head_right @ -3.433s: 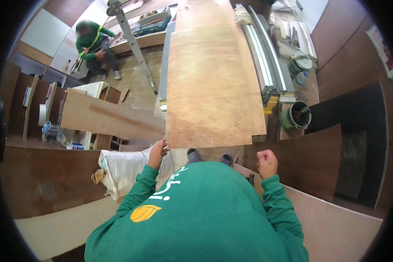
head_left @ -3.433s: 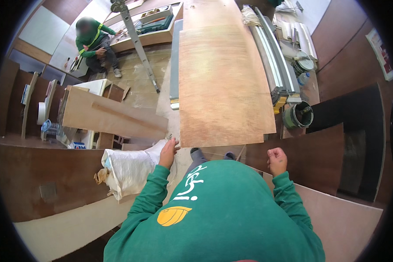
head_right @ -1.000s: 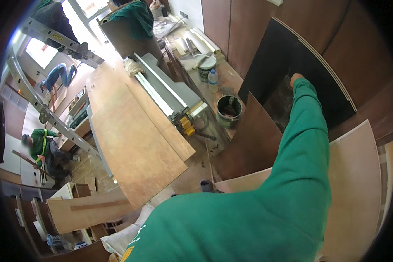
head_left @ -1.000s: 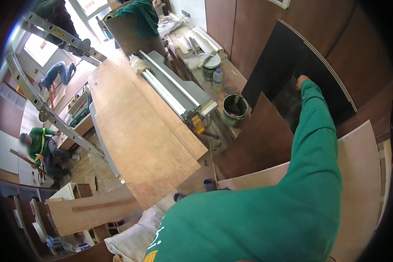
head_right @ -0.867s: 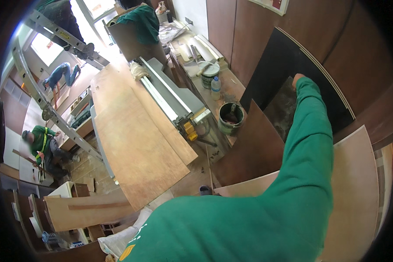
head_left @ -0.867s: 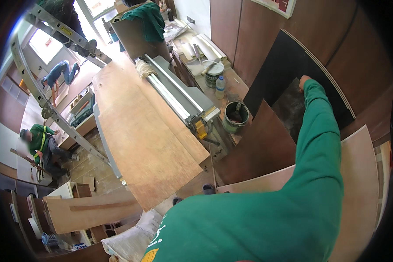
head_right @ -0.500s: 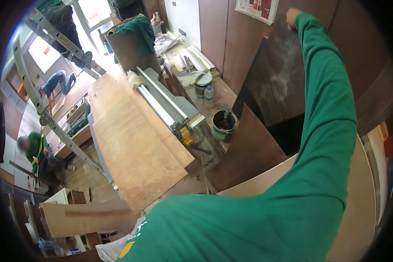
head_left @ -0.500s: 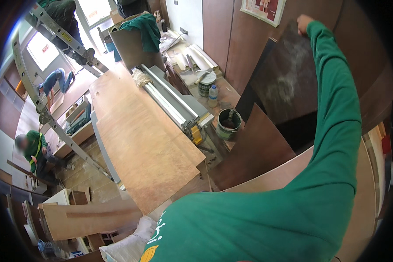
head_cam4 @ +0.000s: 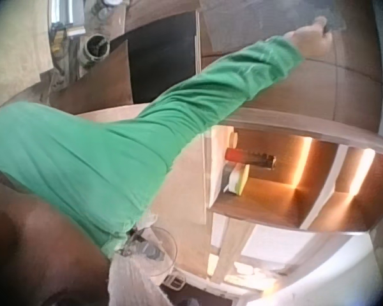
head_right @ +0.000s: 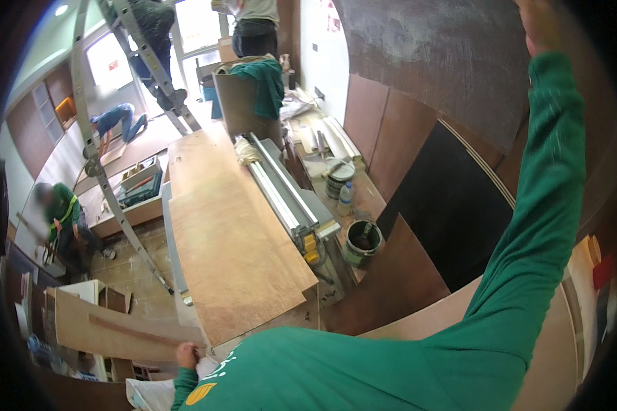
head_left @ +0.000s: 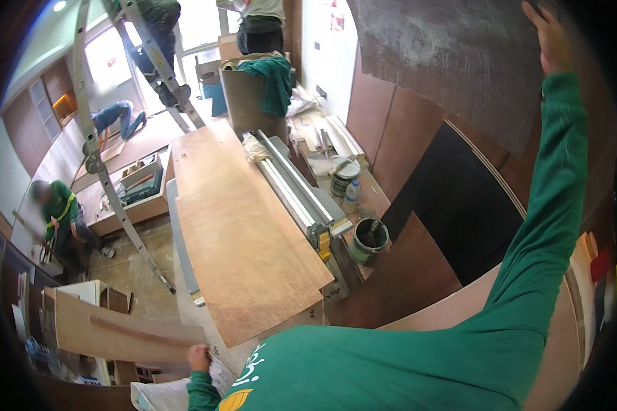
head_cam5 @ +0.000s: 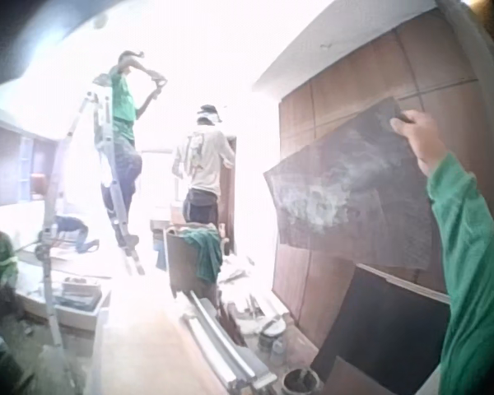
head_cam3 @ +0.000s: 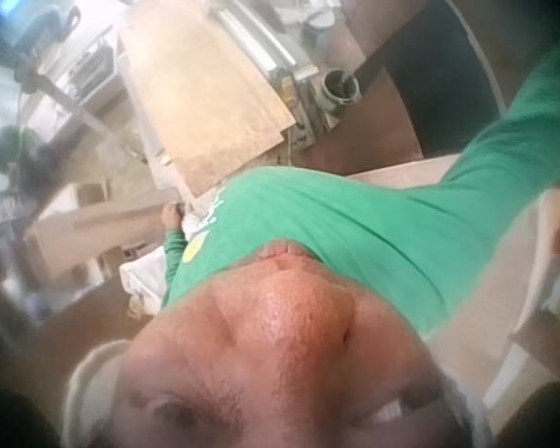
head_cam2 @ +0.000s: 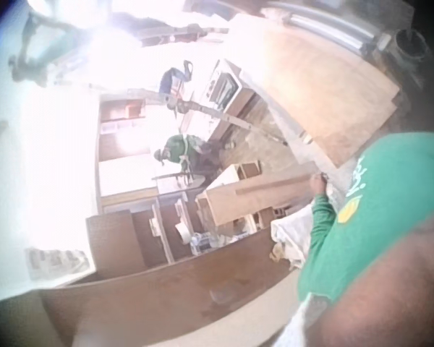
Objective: The person handles a light-colored wooden panel and a dark laminate sheet in a workshop. They position the dark sheet onto the panel and press it down to adhere it, then flip the panel to inspect the result. Other workers are visible in the background.
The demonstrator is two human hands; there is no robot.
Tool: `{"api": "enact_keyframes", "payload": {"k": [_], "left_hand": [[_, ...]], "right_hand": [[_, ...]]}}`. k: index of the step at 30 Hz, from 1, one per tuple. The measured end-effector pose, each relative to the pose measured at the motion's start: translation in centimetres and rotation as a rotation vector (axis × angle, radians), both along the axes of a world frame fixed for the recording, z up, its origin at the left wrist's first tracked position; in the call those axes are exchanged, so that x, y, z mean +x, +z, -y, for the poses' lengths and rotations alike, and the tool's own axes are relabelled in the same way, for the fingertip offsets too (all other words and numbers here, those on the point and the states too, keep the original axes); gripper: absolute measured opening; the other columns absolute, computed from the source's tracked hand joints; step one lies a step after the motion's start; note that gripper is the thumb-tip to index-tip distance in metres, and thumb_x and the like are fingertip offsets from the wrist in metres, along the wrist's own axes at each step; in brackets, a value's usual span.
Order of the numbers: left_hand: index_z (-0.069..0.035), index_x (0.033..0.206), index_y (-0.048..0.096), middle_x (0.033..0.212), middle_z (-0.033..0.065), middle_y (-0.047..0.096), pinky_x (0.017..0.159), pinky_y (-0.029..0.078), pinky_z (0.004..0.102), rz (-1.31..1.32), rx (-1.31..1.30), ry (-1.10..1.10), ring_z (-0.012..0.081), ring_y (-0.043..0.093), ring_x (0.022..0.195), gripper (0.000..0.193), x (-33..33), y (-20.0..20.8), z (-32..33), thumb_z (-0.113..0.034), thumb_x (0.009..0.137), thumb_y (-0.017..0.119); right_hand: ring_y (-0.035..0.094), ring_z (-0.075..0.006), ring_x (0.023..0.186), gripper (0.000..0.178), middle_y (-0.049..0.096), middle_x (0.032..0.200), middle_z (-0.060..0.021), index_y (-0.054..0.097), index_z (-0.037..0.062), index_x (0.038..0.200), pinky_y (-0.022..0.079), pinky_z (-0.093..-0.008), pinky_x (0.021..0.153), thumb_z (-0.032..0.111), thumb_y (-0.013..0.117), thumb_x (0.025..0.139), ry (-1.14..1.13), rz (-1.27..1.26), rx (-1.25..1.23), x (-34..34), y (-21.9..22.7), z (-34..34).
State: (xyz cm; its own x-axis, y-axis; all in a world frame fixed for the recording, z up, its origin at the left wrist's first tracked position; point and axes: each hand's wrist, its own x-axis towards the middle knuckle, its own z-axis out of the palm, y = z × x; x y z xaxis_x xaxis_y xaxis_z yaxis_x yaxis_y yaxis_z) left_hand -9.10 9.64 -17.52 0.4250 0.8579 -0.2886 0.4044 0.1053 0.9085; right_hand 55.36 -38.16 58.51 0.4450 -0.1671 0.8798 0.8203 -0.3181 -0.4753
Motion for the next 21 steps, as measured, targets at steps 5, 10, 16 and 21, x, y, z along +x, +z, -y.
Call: {"api": "enact_keyframes", "payload": {"k": [5, 10, 16, 21], "left_hand": [[-0.012, 0.072, 0.045, 0.059, 0.0019, 0.044, 0.045, 0.037, 0.0284, 0.263, 0.179, 0.187, 0.0129, 0.045, 0.048, 0.033, 5.9, 10.9, -4.2, -0.025, 0.102, 0.045], [-0.008, 0.078, 0.050, 0.067, 0.0039, 0.051, 0.060, 0.045, 0.0280, 0.623, 0.302, 0.060, 0.0148, 0.053, 0.061, 0.037, 13.8, 17.7, -7.1, -0.031, 0.105, 0.044], [-0.007, 0.067, 0.054, 0.055, 0.0050, 0.051, 0.071, 0.051, 0.0283, 0.598, 0.206, 0.015, 0.0179, 0.062, 0.064, 0.053, 24.1, 25.7, -3.5, -0.042, 0.106, 0.047], [-0.006, 0.072, 0.056, 0.062, 0.0044, 0.054, 0.076, 0.051, 0.0300, 0.779, 0.139, -0.241, 0.0175, 0.062, 0.069, 0.050, 25.2, 31.2, 3.0, -0.042, 0.106, 0.046]], "right_hand": [[0.035, -0.0269, 0.142, 0.079, 0.047, 0.147, -0.0212, 0.040, -0.0127, 0.143, 0.017, -0.0361, 0.121, 0.033, 0.075, 0.089, 0.270, 0.106, 0.158, -3.5, -4.4, -1.4], [0.049, -0.0273, 0.130, 0.073, 0.051, 0.141, -0.0218, 0.043, -0.0141, 0.139, 0.033, -0.0366, 0.115, 0.029, 0.075, 0.090, 0.480, 0.010, 0.448, -3.4, -10.5, -3.3], [0.055, -0.0294, 0.123, 0.049, 0.056, 0.137, -0.0155, 0.049, -0.0050, 0.136, 0.042, -0.0412, 0.109, 0.025, 0.062, 0.099, 0.879, -0.202, 0.565, -6.6, -18.5, -4.4], [0.055, -0.0310, 0.123, 0.046, 0.056, 0.137, -0.0169, 0.049, -0.0033, 0.136, 0.042, -0.0452, 0.108, 0.026, 0.058, 0.101, 1.060, -0.331, 0.666, -9.3, -24.1, -3.8]]}}
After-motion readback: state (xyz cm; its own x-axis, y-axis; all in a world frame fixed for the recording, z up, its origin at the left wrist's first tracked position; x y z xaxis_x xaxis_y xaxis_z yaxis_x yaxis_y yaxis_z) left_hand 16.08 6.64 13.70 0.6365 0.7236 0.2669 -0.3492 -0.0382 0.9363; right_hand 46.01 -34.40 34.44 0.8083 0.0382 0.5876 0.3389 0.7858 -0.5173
